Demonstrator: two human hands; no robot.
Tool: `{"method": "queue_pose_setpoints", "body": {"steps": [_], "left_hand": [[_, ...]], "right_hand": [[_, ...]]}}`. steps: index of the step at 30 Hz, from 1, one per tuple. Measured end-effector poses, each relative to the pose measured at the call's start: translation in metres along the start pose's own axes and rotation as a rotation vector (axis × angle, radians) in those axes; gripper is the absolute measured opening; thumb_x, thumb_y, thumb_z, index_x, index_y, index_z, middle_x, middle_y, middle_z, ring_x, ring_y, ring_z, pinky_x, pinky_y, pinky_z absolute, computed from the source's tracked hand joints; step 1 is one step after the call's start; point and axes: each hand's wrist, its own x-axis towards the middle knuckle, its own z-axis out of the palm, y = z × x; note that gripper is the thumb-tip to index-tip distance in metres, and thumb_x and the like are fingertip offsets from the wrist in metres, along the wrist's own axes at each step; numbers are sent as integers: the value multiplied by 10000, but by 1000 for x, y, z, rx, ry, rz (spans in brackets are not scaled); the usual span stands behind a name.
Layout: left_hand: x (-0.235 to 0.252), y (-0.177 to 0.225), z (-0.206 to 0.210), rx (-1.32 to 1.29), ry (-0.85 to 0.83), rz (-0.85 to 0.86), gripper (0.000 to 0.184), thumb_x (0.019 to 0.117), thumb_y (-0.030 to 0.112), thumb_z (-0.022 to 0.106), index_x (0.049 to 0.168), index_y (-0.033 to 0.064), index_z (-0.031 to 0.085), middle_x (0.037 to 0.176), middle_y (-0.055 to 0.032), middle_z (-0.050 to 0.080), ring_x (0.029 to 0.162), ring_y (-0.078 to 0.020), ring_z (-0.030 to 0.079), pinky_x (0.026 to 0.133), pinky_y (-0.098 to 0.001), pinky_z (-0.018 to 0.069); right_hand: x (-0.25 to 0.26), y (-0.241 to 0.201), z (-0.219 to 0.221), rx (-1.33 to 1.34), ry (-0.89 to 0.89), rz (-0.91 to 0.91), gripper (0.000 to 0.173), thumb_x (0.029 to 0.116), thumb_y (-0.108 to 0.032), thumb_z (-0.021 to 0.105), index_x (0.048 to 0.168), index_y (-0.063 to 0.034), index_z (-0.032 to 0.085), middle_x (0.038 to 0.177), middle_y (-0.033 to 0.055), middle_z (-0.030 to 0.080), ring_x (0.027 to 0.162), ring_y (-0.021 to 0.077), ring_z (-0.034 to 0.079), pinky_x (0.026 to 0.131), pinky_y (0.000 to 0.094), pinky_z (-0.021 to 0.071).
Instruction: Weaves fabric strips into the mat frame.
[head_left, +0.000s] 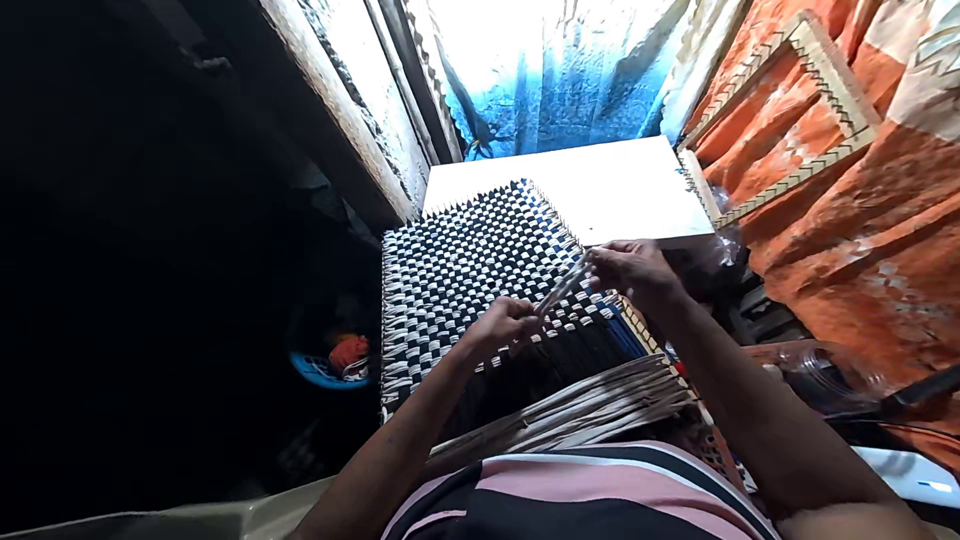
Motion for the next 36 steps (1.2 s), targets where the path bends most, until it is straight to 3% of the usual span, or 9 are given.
{"method": "queue_pose_setpoints", "body": {"steps": [3, 7, 10, 15, 19, 26, 30, 34, 36], "left_hand": [[0, -13, -6, -221, 117, -51, 145, 1034, 33, 546, 1008, -38, 670, 856, -57, 694, 737, -102, 668, 741, -270, 588], [-1, -20, -13, -356, 208, -132, 150, 1049, 43, 532, 1087, -41, 651, 916, -73, 692, 776, -124, 674, 771, -286, 587], [0, -25, -14, -463, 250, -149, 155, 1041, 18, 530, 1126, -50, 640, 933, -82, 689, 777, -134, 678, 766, -291, 593], [4, -35, -20, -567, 319, -123, 157, 1040, 14, 526, 1144, -38, 630, 936, -86, 684, 767, -139, 673, 749, -294, 592], [1, -34, -24, -404, 245, -45, 147, 1031, 42, 567, 1104, -26, 675, 956, -73, 708, 822, -133, 674, 798, -306, 572], [-19, -20, -17, -237, 76, -38, 147, 1029, 71, 577, 978, -19, 680, 813, -38, 691, 707, -94, 652, 711, -260, 567], [-27, -38, 3, 70, 64, -25, 158, 990, 118, 618, 963, -14, 701, 777, -9, 664, 672, -60, 609, 681, -262, 534], [-37, -43, 18, 515, 55, -40, 210, 1001, 123, 578, 1051, -31, 712, 1018, -171, 698, 967, -249, 669, 927, -435, 523], [-40, -51, 24, 700, 10, 70, 230, 1012, 120, 551, 1014, -34, 722, 1039, -203, 712, 1036, -331, 681, 970, -516, 507]], "right_hand": [[-4, 27, 33, -284, -16, -48, 315, 1097, -223, 472, 1253, 24, 590, 956, 149, 692, 629, 190, 670, 600, 364, 599], [-27, 69, 71, -618, -199, -175, 207, 1001, -183, 617, 1022, -19, 742, 877, 135, 717, 785, 244, 683, 764, 494, 564], [-39, 82, 83, -869, -406, -88, 236, 987, -224, 613, 1094, -87, 772, 1072, 121, 745, 1056, 273, 695, 971, 539, 525], [-56, 66, 96, -1255, -459, -79, 323, 1043, -246, 503, 1117, -41, 741, 1109, 204, 718, 1116, 381, 670, 963, 585, 502], [-62, 71, 107, -1399, -507, -66, 430, 1069, -315, 453, 1001, 40, 686, 1068, 253, 701, 1087, 421, 670, 895, 600, 504], [-49, 79, 100, -1259, -504, 60, 390, 933, -383, 655, 1020, -6, 705, 1085, 212, 690, 1080, 387, 656, 886, 612, 500], [-35, 91, 92, -1089, -449, 110, 380, 903, -394, 699, 981, -23, 713, 1029, 196, 701, 1029, 371, 667, 868, 627, 498], [-28, 94, 85, -972, -474, 124, 366, 930, -377, 704, 970, -14, 737, 991, 188, 712, 973, 352, 674, 873, 613, 501], [-25, 98, 83, -931, -484, 123, 350, 925, -366, 714, 931, -17, 736, 927, 169, 706, 908, 326, 668, 837, 599, 500]]}}
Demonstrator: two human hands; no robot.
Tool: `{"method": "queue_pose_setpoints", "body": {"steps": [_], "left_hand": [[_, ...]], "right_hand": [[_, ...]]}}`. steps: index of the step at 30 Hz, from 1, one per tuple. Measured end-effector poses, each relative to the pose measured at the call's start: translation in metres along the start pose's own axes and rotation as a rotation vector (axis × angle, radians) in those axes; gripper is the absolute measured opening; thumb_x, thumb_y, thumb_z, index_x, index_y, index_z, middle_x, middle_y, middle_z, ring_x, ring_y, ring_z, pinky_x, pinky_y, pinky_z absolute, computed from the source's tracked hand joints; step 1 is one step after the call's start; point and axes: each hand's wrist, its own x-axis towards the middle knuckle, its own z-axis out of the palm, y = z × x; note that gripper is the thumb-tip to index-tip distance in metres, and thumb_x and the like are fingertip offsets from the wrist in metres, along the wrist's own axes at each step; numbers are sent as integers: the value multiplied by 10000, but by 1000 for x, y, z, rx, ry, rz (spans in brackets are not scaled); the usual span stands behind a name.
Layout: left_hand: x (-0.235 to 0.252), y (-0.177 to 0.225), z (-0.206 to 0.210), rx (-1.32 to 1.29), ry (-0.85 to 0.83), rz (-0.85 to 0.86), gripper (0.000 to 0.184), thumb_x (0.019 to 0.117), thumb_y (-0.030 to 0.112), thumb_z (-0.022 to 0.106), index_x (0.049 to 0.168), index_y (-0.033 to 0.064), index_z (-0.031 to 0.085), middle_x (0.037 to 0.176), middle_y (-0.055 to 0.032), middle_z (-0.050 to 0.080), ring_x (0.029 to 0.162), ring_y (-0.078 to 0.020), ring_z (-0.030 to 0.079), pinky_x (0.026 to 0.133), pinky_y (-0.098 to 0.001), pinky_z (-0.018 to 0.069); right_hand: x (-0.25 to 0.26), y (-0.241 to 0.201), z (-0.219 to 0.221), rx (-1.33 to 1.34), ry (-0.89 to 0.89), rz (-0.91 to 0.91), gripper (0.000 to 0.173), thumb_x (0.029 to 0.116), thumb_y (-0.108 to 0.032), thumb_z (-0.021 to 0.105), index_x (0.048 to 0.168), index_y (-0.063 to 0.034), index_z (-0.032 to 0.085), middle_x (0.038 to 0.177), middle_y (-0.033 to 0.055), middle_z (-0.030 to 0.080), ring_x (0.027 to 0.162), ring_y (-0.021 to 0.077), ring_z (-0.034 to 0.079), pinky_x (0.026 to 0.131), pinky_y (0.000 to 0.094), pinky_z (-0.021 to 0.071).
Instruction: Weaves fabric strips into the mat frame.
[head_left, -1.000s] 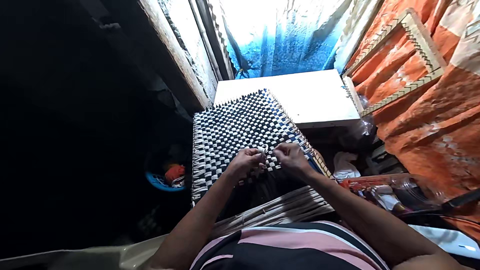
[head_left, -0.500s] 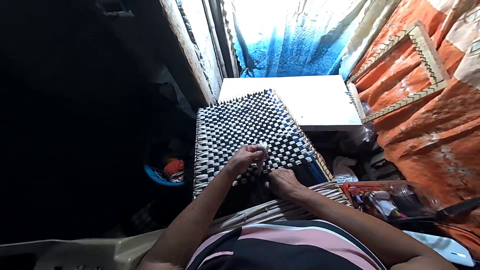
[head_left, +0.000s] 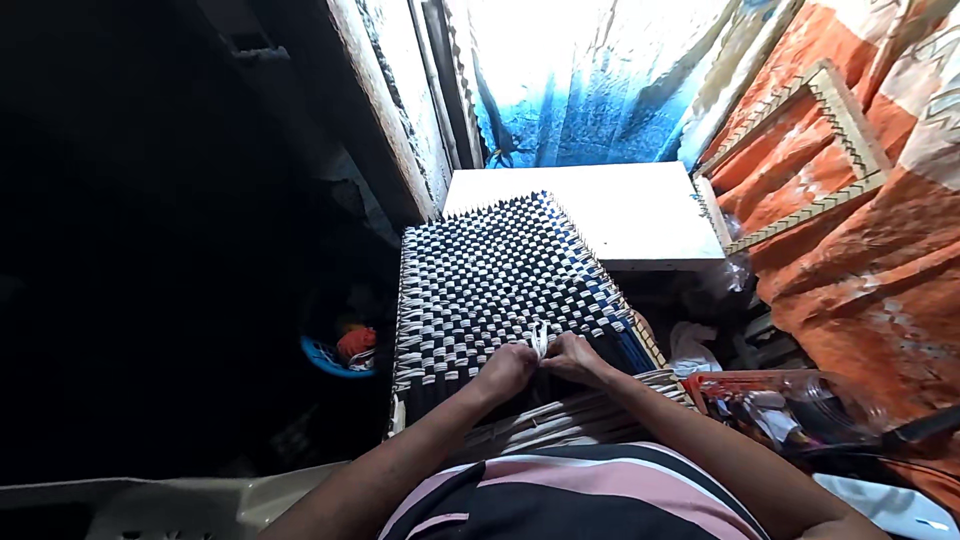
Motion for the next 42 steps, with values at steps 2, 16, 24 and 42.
{"method": "queue_pose_setpoints", "body": {"steps": [2, 16, 24, 42], "left_hand": [[-1, -1, 8, 210, -103, 133, 231, 1023, 71, 490, 1049, -21, 701, 1072, -212, 706, 1053, -395, 674, 973, -600, 468], [15, 22, -15, 334, -495, 89, 302, 878, 0, 679, 1168, -53, 616, 1114, -239, 674, 1104, -417, 613, 1062, -644, 330], [-10, 34, 23, 232, 36, 33, 112, 933, 61, 670, 989, -36, 678, 1011, -209, 703, 1076, -431, 643, 1092, -734, 304], [-3, 24, 19, -350, 322, -175, 250, 927, 61, 616, 1168, -7, 618, 1093, -191, 690, 1101, -345, 635, 1078, -610, 340]], "right_hand": [[2, 3, 1, 24, 0, 6, 338, 902, -368, 735, 914, -31, 750, 880, 145, 710, 860, 298, 671, 806, 585, 512], [-4, 2, 1, 247, 68, 44, 139, 891, -148, 726, 835, -21, 730, 724, 64, 652, 671, 153, 592, 666, 430, 485], [-18, 2, 0, 222, 142, -92, 174, 955, -123, 659, 816, -38, 721, 685, 9, 664, 624, 72, 605, 629, 309, 513], [-15, 5, -16, -157, -6, -125, 104, 917, -135, 730, 981, -76, 785, 883, 89, 748, 838, 210, 702, 823, 491, 553]]}}
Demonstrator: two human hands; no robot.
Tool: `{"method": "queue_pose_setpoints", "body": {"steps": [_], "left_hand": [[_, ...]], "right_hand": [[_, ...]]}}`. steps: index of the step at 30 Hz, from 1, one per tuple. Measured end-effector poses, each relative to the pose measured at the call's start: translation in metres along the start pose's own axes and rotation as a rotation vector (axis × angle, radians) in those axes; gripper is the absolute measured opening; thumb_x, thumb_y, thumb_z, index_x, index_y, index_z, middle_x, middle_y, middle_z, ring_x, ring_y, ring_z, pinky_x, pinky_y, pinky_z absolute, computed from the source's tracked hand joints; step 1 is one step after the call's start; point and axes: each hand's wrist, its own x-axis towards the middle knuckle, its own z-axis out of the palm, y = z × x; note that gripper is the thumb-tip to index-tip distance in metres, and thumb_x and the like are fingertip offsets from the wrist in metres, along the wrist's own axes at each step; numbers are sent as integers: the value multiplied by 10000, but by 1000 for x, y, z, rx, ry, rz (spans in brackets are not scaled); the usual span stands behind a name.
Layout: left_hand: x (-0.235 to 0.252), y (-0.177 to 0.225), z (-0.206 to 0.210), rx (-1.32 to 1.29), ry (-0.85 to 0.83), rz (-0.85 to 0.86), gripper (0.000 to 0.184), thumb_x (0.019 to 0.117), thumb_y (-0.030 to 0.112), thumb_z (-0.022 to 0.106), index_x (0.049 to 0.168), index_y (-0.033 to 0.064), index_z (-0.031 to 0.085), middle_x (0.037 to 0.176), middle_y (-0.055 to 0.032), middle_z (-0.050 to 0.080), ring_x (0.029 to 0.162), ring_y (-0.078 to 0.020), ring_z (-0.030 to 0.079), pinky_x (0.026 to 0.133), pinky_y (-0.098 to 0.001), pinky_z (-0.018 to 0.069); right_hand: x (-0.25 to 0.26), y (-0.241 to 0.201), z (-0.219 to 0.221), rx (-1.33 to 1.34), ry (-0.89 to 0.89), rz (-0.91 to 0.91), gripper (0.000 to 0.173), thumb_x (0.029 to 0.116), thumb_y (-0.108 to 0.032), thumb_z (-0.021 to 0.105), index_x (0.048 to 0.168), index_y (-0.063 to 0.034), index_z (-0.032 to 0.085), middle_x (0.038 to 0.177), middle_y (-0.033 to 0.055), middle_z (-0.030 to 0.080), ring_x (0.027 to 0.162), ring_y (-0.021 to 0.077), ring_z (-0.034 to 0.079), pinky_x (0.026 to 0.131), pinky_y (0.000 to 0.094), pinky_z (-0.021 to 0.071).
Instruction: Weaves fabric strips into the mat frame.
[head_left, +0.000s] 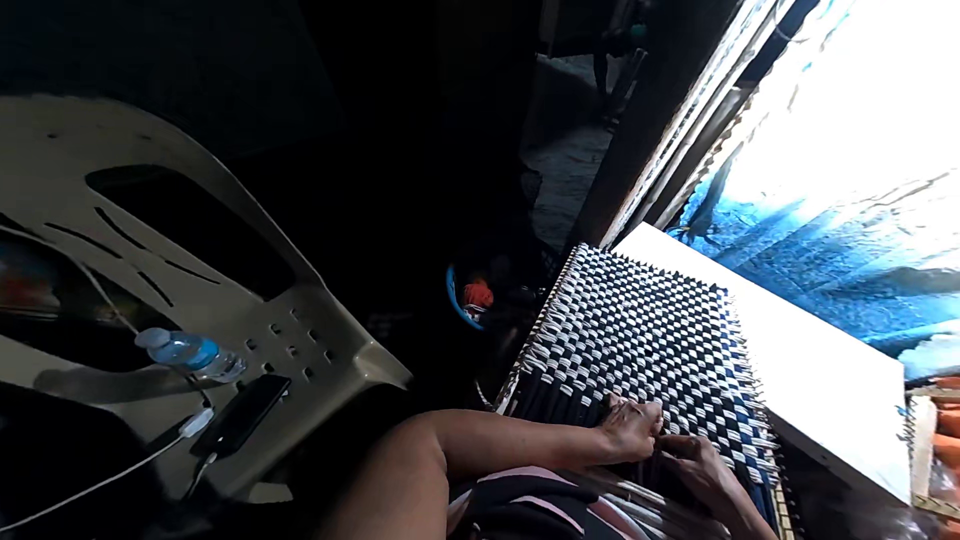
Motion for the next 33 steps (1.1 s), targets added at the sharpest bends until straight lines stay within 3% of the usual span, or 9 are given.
{"method": "queue_pose_setpoints", "body": {"steps": [4, 9, 12, 16, 22, 28, 30, 32, 33], "left_hand": [[1, 2, -13, 7, -27, -12, 356, 926, 88, 671, 1260, -11, 599, 1186, -189, 681, 1168, -345, 626, 1085, -610, 383], [12, -11, -22, -101, -36, -11, 329, 896, 94, 718, 1183, -32, 617, 1078, -178, 689, 1025, -299, 677, 967, -526, 511], [19, -23, -27, -167, -115, 12, 323, 871, 66, 736, 1158, -17, 614, 997, -139, 694, 921, -242, 678, 901, -480, 538], [18, -21, -37, -61, -106, 128, 361, 853, 97, 776, 1160, -33, 636, 1050, -161, 686, 982, -253, 666, 928, -442, 533], [26, -32, -60, 69, -241, 148, 210, 914, 130, 751, 1036, -37, 720, 1083, -184, 665, 999, -243, 637, 937, -381, 518], [21, -32, -41, 68, -198, 135, 154, 934, 160, 717, 1016, 46, 782, 1026, -124, 709, 970, -191, 651, 925, -364, 512], [21, -32, -38, 92, -178, 153, 158, 943, 146, 689, 1013, 42, 785, 1024, -133, 713, 988, -208, 663, 939, -376, 515], [22, -34, -37, 83, -157, 141, 158, 929, 163, 722, 1012, 40, 775, 1006, -116, 716, 942, -183, 665, 908, -356, 527], [22, -34, -37, 70, -153, 122, 168, 917, 178, 741, 1010, 39, 765, 991, -102, 713, 911, -168, 659, 883, -348, 529]], "right_hand": [[-18, -32, -5, -186, 90, 40, 175, 913, -158, 720, 1021, -27, 760, 1076, 200, 704, 1051, 367, 671, 955, 591, 515], [-15, -23, -10, -27, 130, -206, 138, 877, -63, 665, 953, 8, 755, 1168, 166, 665, 1089, 258, 642, 959, 444, 527], [-13, -20, -16, 119, 136, -263, 134, 910, -115, 652, 919, -6, 730, 975, 80, 695, 922, 151, 655, 849, 369, 534], [-14, -14, -45, 303, 134, -52, 168, 934, -215, 694, 867, -61, 695, 738, -28, 614, 660, 52, 548, 665, 303, 480], [-1, 12, -57, -86, 37, 152, 213, 943, -278, 678, 1023, -97, 756, 1039, 140, 717, 1032, 313, 660, 905, 608, 484], [-10, 13, -48, -97, -31, 223, 289, 957, -352, 690, 1081, -102, 761, 1073, 163, 720, 1054, 340, 664, 926, 618, 487], [-14, 11, -48, -29, -63, 237, 303, 973, -339, 681, 1090, -68, 748, 1024, 160, 709, 959, 310, 663, 859, 572, 504], [-25, 4, -50, 119, -89, 146, 235, 967, -280, 676, 865, -70, 704, 729, 36, 590, 620, 140, 505, 591, 376, 416], [-29, 3, -51, 210, -114, 90, 242, 970, -249, 660, 792, -86, 678, 652, -28, 542, 543, 65, 442, 527, 292, 370]]}}
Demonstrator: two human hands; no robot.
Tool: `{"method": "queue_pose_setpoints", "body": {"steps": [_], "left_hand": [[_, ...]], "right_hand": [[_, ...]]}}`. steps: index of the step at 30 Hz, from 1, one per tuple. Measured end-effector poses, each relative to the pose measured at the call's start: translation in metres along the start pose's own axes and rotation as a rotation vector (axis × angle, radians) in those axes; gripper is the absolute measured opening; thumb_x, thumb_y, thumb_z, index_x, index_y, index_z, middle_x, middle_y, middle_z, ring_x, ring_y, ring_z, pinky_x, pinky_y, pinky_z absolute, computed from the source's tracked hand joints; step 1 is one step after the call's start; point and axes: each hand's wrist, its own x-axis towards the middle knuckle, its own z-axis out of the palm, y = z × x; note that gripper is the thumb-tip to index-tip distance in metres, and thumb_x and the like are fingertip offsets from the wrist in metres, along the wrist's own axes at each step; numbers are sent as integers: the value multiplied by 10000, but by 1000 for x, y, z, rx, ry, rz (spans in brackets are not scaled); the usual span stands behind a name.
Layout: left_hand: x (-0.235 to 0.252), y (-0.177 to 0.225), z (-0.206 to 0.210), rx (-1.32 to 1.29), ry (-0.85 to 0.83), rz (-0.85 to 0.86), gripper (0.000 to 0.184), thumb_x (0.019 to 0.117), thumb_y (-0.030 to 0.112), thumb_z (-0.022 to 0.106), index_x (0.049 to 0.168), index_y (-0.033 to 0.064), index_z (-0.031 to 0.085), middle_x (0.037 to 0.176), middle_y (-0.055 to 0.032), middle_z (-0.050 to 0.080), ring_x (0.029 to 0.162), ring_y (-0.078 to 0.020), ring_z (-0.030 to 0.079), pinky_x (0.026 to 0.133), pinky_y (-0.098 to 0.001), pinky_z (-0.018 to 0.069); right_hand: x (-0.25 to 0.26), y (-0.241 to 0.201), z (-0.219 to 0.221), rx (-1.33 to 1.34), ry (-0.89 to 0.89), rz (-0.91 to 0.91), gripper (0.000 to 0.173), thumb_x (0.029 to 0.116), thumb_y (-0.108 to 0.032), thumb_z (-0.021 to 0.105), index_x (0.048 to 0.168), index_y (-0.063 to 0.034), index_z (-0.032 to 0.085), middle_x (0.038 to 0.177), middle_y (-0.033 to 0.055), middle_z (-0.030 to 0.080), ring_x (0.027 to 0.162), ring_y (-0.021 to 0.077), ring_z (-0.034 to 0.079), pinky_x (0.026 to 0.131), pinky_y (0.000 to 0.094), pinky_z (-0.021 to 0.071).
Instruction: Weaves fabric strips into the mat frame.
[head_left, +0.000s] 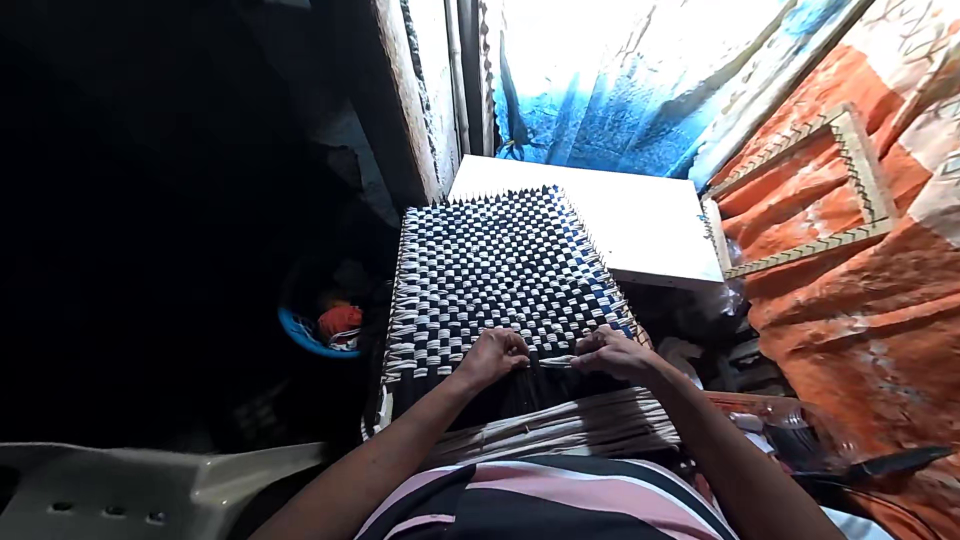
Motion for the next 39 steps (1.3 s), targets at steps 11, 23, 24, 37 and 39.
{"method": "queue_pose_setpoints", "body": {"steps": [11, 23, 24, 37, 39], "left_hand": [[3, -6, 1, 86, -6, 57, 180, 903, 199, 735, 980, 38, 762, 943, -101, 688, 845, -156, 640, 814, -318, 529], [5, 6, -18, 75, -90, 86, 291, 858, 235, 806, 1034, 13, 739, 1024, -121, 697, 939, -169, 670, 885, -347, 555], [3, 7, -14, 60, -80, 132, 288, 868, 225, 790, 1034, -4, 733, 1023, -136, 697, 946, -181, 666, 885, -353, 548], [31, 38, 9, -404, 4, 22, 187, 1029, 160, 604, 1003, 26, 733, 800, 31, 686, 702, -12, 613, 680, -207, 517], [32, 30, 11, -502, 97, -61, 221, 1051, 142, 548, 974, -6, 693, 769, -6, 669, 688, -67, 631, 686, -250, 546]], "right_hand": [[31, 14, 3, -282, 234, 68, 274, 994, -333, 625, 1047, -100, 759, 1051, 152, 726, 1068, 345, 669, 931, 612, 490], [5, 10, -6, -114, 212, -31, 261, 992, -309, 676, 1024, -66, 764, 988, 135, 714, 989, 277, 652, 936, 538, 470], [2, 9, -5, -130, 190, -74, 272, 1002, -305, 661, 1035, -51, 753, 994, 142, 703, 1000, 280, 641, 969, 540, 443], [-2, -12, -9, -415, 453, -331, 109, 953, -150, 691, 940, -58, 747, 894, 127, 712, 941, 317, 664, 985, 639, 387], [-1, -15, -7, -502, 675, -332, 130, 925, -132, 717, 1017, -41, 734, 1018, 187, 683, 1044, 398, 639, 964, 660, 420]]}}
